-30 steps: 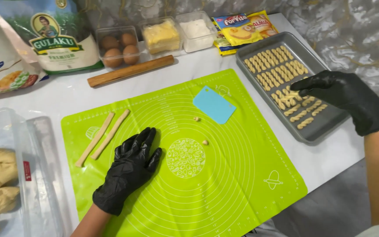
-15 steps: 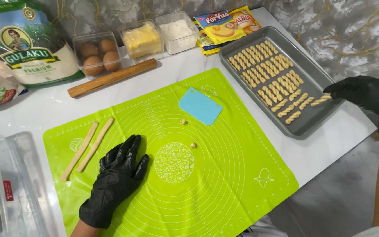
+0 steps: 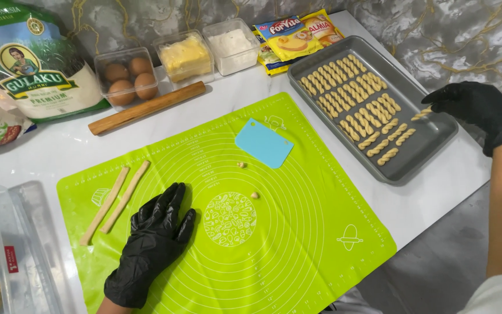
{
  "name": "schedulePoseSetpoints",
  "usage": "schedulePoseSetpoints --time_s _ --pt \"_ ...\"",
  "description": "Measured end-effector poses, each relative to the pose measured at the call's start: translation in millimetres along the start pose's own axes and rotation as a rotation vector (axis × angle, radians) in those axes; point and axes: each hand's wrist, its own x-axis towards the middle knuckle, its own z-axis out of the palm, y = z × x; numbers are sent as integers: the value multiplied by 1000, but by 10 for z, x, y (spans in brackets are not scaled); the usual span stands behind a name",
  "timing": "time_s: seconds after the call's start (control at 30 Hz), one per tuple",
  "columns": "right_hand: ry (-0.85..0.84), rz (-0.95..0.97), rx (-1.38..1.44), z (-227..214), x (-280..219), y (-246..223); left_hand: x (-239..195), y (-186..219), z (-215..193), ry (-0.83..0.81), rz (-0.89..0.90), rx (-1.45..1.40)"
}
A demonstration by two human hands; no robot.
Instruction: The person rolls small pieces of dough into thin ropes on a green silicone mat. They twist the ropes into spiral shapes and place them onto a baking tray. The person uses a blue plastic scraper to cut the dough and transfer the shaped pieces to the tray.
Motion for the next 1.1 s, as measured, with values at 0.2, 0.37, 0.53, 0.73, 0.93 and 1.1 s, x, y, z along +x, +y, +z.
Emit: schedulePoseSetpoints --time_s 0.2,0.37,0.53,0.73,0.93,1.1 --pt "-62 230 116 -160 5 -511 1 25 -37 -28 -20 15" --pt "-50 237 177 -98 75 -576 1 3 7 17 2 23" --pt "51 191 282 -102 -59 -676 13 42 -56 -23 -15 12" --pt "8 355 319 -219 -300 -866 4 13 -20 5 1 -2" --pt "-13 306 359 -47 -255 -516 9 5 -14 1 12 4" --pt "-61 172 356 324 -119 -13 3 -4 18 50 31 33"
